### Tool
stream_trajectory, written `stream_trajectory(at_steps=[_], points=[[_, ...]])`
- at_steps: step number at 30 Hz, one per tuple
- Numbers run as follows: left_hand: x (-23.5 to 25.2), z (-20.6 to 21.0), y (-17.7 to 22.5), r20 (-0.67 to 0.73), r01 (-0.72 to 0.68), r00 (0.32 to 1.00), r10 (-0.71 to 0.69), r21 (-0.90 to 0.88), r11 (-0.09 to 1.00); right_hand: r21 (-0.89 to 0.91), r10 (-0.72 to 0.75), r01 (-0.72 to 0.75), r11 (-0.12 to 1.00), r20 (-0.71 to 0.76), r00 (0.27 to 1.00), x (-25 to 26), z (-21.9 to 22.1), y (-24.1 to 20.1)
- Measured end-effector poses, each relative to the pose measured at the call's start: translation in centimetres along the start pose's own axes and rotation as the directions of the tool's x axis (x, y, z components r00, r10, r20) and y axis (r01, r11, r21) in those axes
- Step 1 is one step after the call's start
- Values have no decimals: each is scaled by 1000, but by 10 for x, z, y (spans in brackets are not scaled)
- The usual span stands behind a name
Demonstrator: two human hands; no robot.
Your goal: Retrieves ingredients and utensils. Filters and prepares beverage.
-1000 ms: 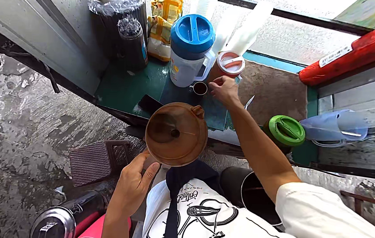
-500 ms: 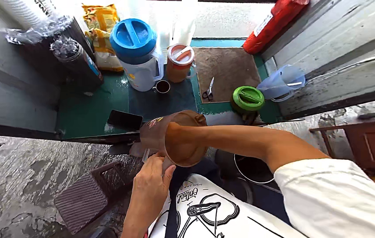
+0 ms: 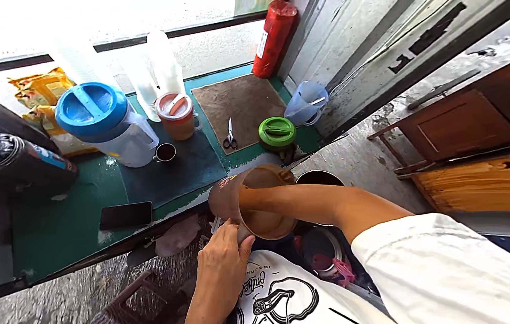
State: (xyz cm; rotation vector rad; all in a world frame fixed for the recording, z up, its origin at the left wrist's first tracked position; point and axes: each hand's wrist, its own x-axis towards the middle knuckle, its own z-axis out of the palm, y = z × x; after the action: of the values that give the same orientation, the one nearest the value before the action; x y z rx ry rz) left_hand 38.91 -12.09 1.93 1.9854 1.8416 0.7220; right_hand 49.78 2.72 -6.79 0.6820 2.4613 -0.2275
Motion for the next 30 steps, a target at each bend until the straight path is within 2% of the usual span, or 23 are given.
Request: stream_trajectory(at_steps=[1,2,3,4,5,6,8,9,11,13,15,16,18,20,22,26,28,30], points=[[6,3,6,8,-25,1000,25,-7,1000,53,-1,-16,998,309,951,-5,-29,11],[12,7,13,16,-47,999,47,-14,999,68,-7,-25,997,430,903,-6,-34,23],[18,12,18,28,-63,998,64,-19,998,69,-9,-24,997,444,896,-6,-22,35],[23,17,23,44,-72,996,73,-25,997,87,-56,29,996,322,945,-7,6,51],[30,22,27,60,-72,995,74,-27,997,122,-194,190,974,19,981,-4,48,76],[37,26,30,61,-70,996,71,-24,997,118,-192,183,976,65,979,-7,46,85],[52,33,34,55,-47,997,48,-27,999,134,-151,118,984,276,949,-46,-19,90],[60,36,37,63,-21,998,24,-38,999,161,-146,101,982,295,944,-69,-49,96],[75,40,42,98,41,995,-34,-68,997,226,-116,59,972,247,962,-104,-90,120],[88,43,49,157,115,983,-97,-111,987,281,-116,73,957,139,983,-131,-118,159],[95,48,56,192,180,970,-149,-152,972,245,-84,78,966,15,996,-150,-142,210],[97,51,59,190,202,967,-171,-162,966,210,-30,32,977,-14,999,-156,-154,240],[97,57,65,156,228,967,-200,-186,956,130,181,-179,975,-2,984,-158,-171,302],[91,62,72,136,268,960,-244,-205,941,101,371,-375,921,55,927,-140,-165,362],[83,65,78,117,295,954,-276,-219,930,93,530,-540,837,111,841,-111,-140,404],[67,70,86,73,277,961,-267,-258,925,91,711,-716,692,81,698,-50,-68,442],[58,69,88,71,262,965,-252,-271,926,108,721,-720,685,42,692,-36,-50,443],[52,69,89,87,256,967,-241,-282,925,143,685,-675,724,-24,729,-41,-53,432]])
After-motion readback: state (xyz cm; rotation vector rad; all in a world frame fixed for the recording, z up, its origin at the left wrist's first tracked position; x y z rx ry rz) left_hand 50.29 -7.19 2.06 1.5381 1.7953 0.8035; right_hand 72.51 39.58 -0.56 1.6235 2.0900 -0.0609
